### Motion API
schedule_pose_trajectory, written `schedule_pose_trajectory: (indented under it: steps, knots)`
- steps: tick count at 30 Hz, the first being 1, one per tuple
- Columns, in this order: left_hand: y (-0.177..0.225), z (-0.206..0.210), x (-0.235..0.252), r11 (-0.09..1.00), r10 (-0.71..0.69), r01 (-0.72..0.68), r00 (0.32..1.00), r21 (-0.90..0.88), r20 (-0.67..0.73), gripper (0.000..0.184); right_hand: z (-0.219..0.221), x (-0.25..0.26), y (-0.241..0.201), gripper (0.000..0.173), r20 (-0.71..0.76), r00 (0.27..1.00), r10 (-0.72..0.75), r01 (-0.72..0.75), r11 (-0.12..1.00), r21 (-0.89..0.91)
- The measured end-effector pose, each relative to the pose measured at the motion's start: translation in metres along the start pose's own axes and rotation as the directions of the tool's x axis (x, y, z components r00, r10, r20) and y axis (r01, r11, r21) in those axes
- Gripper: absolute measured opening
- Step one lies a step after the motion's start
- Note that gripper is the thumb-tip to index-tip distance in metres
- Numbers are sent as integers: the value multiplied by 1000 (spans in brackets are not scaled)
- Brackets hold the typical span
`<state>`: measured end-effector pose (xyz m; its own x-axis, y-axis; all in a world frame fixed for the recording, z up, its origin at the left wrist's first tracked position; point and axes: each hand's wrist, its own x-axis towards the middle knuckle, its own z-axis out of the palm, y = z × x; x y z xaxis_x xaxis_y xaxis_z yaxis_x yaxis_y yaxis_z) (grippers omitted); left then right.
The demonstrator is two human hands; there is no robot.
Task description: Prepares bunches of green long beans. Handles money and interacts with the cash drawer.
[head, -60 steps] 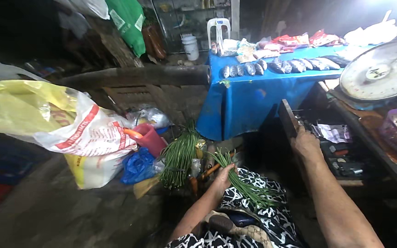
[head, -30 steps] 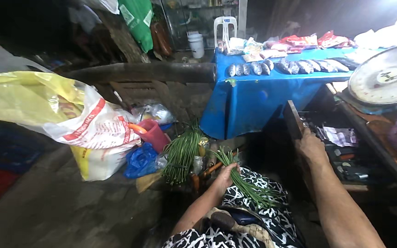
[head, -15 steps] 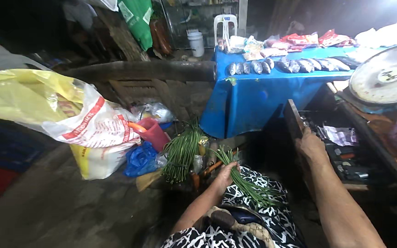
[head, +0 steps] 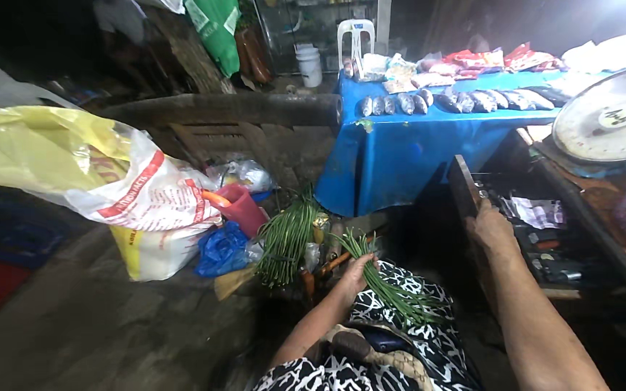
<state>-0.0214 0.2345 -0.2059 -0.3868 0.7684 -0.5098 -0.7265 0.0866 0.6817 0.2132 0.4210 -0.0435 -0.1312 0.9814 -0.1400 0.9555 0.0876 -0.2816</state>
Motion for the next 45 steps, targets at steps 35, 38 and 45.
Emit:
schedule_pose_trajectory:
  steps: [35,38,45]
  knots:
    - [0,0,-1,1000,0,0,1000,-7,2,17,0,1,2,69,14,1000,2,-2,1000,28]
    - [1,0,-1,1000,-3,3,1000,-10,0,18,0,1,2,68,11,1000,-1,0,999,41]
    - [3,0,-1,999,-17,16,1000,-28,-5,19,2,3,2,68,-2,1000,-18,18,999,43]
